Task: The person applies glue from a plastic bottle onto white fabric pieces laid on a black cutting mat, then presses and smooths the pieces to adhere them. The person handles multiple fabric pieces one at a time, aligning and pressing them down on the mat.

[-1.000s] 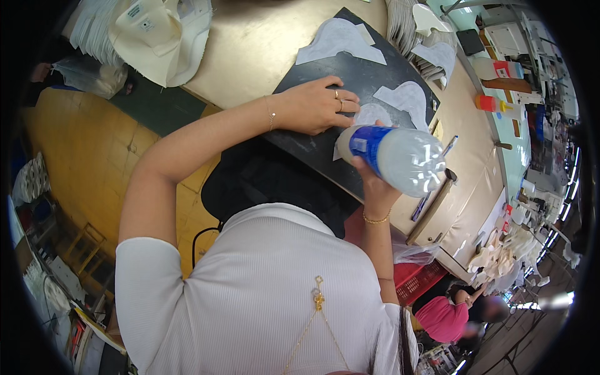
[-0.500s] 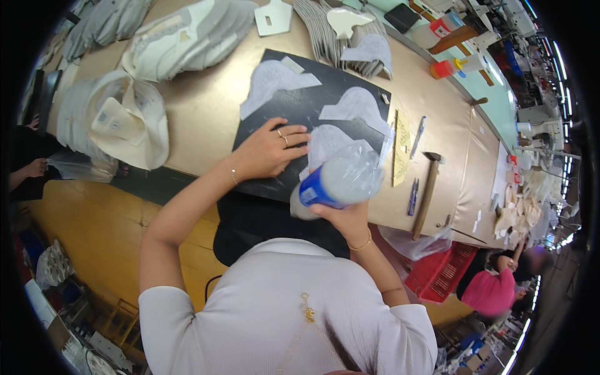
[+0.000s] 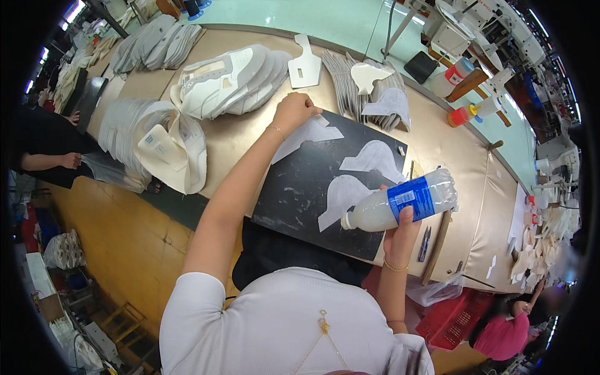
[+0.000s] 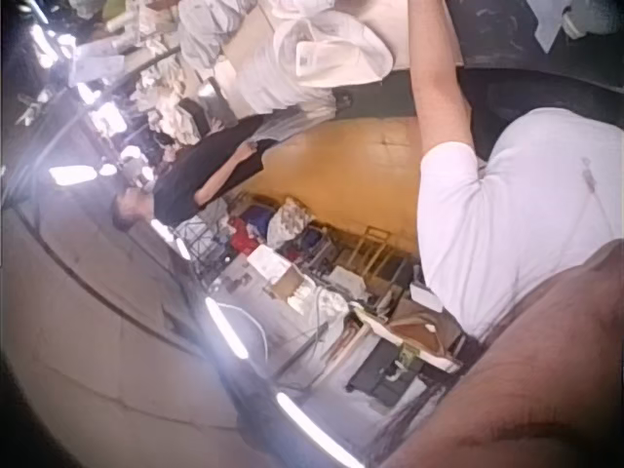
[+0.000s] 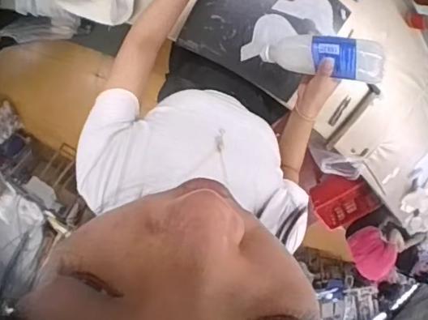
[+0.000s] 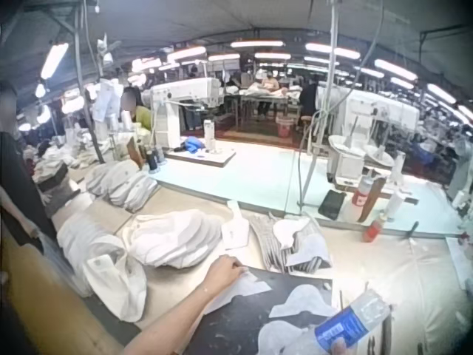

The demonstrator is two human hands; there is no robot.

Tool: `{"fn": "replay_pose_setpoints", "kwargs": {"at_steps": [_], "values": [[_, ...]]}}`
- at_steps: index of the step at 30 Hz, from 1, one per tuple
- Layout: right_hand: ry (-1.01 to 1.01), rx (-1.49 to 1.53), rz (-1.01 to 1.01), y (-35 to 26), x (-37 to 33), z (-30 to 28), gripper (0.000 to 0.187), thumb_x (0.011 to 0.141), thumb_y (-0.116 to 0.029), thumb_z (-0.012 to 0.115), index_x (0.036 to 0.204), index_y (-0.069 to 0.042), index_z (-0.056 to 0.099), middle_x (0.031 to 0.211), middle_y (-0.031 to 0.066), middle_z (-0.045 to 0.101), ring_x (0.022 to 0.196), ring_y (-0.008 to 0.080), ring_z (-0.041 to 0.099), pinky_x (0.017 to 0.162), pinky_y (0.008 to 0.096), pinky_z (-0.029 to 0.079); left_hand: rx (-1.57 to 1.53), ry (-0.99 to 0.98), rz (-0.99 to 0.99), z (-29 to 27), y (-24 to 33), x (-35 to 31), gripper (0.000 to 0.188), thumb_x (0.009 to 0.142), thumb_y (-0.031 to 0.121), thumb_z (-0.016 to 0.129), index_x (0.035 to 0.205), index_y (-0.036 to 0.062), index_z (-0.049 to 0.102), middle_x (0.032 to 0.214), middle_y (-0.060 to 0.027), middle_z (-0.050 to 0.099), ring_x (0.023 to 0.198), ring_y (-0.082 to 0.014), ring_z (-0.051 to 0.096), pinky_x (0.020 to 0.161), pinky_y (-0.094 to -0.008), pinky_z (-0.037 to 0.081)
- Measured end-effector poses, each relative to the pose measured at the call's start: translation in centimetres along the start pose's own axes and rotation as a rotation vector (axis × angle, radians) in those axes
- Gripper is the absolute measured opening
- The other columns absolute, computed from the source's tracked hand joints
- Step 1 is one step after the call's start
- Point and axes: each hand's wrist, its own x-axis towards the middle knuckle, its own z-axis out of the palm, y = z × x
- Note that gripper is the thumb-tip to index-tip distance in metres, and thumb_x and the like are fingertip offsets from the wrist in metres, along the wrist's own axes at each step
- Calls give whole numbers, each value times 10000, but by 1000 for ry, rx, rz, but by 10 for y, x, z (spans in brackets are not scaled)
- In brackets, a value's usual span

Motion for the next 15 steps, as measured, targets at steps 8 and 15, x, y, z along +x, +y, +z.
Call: {"fn": "replay_pose_setpoints", "kwargs": {"at_steps": [8,15], "values": [[39,-10,15,-4,1,-14,790,815,-501,749,1317,14,422,1182,189,615,1124,328,627,966,425,511,-7,97,-11,1,15,8,206,773,259,772,779,67,698,771,-99,694,745,-234,655,689,-365,477],[166,12,-385,-10,26,-4,911,739,-500,809,1373,-7,379,1309,241,545,1203,384,567,1051,521,457,-796,107,24,-4,60,-30,209,877,203,713,854,3,656,734,-1,622,670,-59,537,623,-244,479]]}}
